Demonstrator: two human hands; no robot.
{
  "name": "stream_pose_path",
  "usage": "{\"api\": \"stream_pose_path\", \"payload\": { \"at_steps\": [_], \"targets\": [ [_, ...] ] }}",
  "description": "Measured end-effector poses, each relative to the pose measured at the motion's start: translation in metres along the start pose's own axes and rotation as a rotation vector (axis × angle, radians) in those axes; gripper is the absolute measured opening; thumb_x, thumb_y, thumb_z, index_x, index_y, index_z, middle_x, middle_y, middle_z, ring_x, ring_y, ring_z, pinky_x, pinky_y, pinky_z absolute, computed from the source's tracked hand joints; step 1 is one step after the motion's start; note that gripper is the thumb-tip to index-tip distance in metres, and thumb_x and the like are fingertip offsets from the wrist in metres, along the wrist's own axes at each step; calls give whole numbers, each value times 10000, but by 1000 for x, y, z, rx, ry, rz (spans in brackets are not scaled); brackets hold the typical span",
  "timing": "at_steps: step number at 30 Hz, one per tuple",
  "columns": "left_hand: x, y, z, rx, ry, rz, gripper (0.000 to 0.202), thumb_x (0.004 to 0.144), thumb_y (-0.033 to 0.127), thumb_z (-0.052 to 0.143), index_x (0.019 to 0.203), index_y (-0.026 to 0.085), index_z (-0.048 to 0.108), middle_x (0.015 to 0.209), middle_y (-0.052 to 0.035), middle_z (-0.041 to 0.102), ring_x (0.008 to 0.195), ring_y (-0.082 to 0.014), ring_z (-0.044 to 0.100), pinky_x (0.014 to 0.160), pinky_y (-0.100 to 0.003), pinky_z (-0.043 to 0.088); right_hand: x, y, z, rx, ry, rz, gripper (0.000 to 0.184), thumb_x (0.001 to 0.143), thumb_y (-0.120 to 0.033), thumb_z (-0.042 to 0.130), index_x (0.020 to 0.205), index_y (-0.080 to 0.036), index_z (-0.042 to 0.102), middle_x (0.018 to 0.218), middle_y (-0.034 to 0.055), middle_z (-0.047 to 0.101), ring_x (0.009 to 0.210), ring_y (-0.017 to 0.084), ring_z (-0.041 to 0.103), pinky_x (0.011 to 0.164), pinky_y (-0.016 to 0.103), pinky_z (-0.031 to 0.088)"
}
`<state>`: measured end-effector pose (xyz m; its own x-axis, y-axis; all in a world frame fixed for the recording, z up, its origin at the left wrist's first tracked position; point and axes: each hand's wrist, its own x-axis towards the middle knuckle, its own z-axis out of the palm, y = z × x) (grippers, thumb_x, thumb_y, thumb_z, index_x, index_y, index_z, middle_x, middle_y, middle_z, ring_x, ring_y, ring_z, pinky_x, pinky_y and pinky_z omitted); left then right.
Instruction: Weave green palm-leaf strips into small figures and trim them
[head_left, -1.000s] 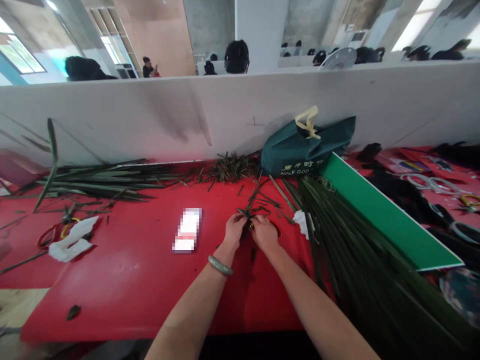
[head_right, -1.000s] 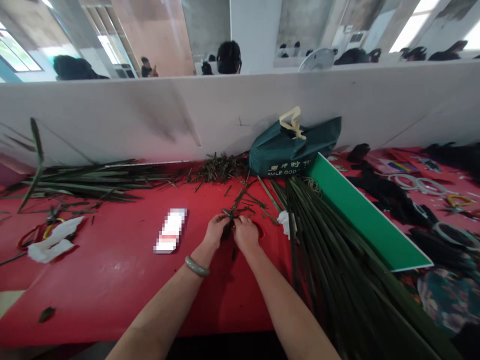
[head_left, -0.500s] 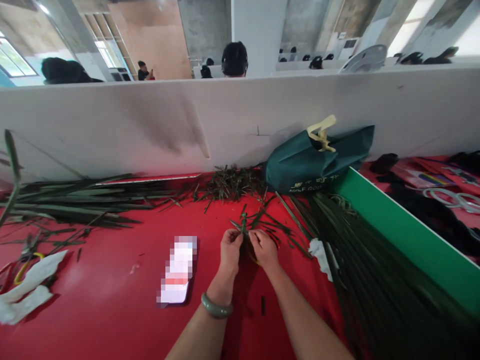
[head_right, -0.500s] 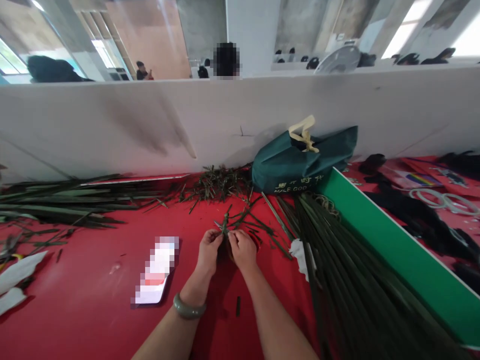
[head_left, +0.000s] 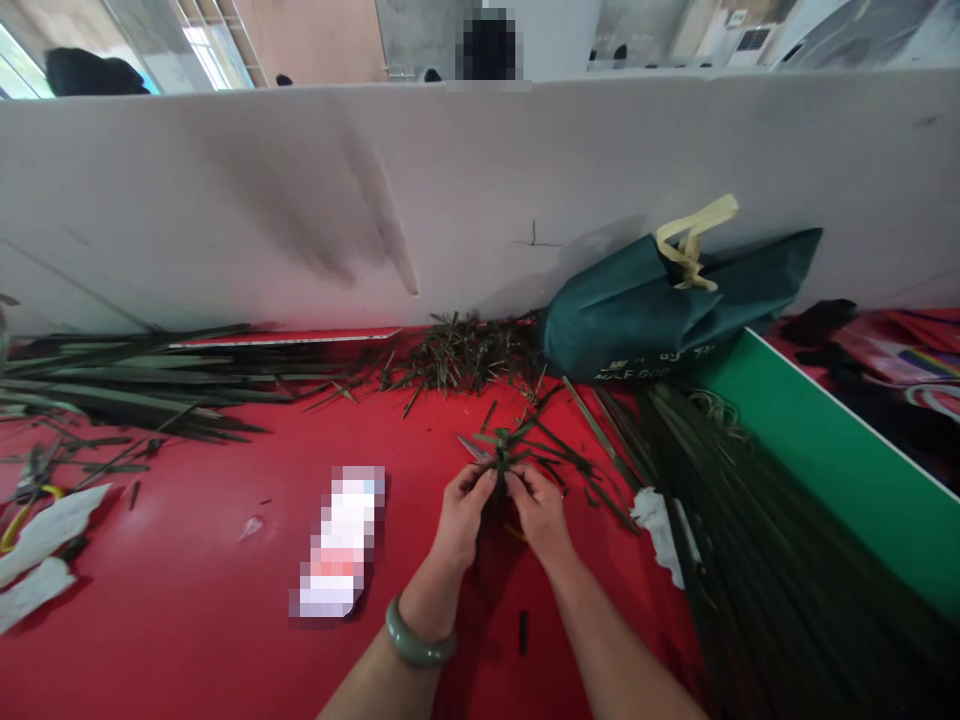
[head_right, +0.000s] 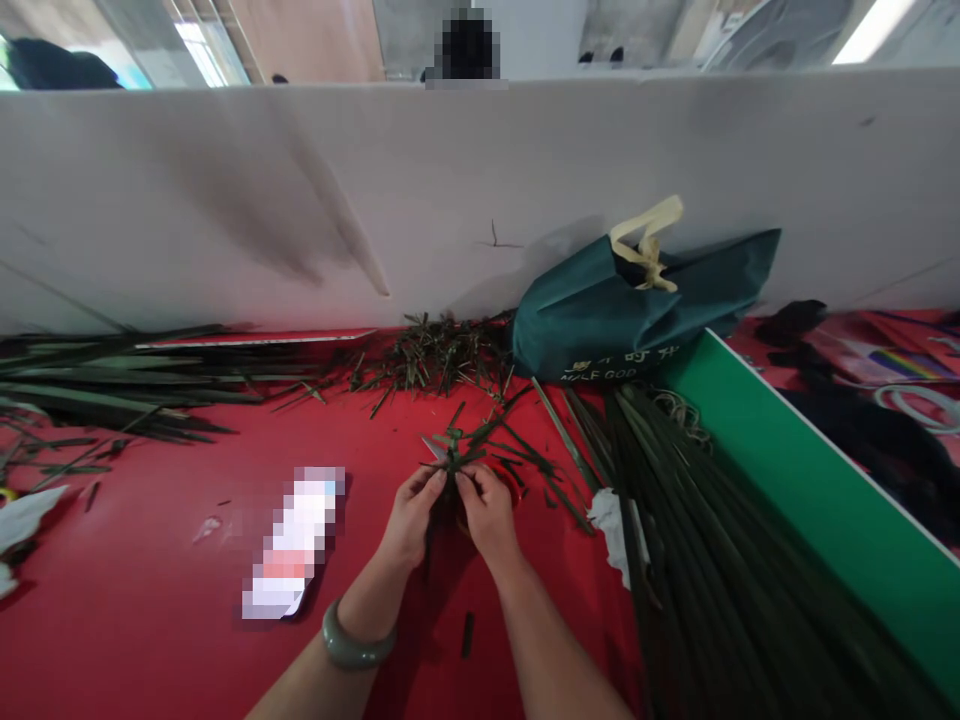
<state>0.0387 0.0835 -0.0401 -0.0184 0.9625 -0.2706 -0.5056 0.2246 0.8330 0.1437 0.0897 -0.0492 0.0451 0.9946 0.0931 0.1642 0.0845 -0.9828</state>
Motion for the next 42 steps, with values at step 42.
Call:
{"api": "stream_pose_path", "payload": {
  "at_steps": [42],
  "targets": [
    [5,3,-3,36,53,76,156,636,227,636,770,150,656,748,-23,665,731,-134,583,769,-267,416,-5,-2,4,153,-92,151,260,758,-409,479,623,-191,435,511,-68,290,451,78,255,412,200,239]
  ]
}}
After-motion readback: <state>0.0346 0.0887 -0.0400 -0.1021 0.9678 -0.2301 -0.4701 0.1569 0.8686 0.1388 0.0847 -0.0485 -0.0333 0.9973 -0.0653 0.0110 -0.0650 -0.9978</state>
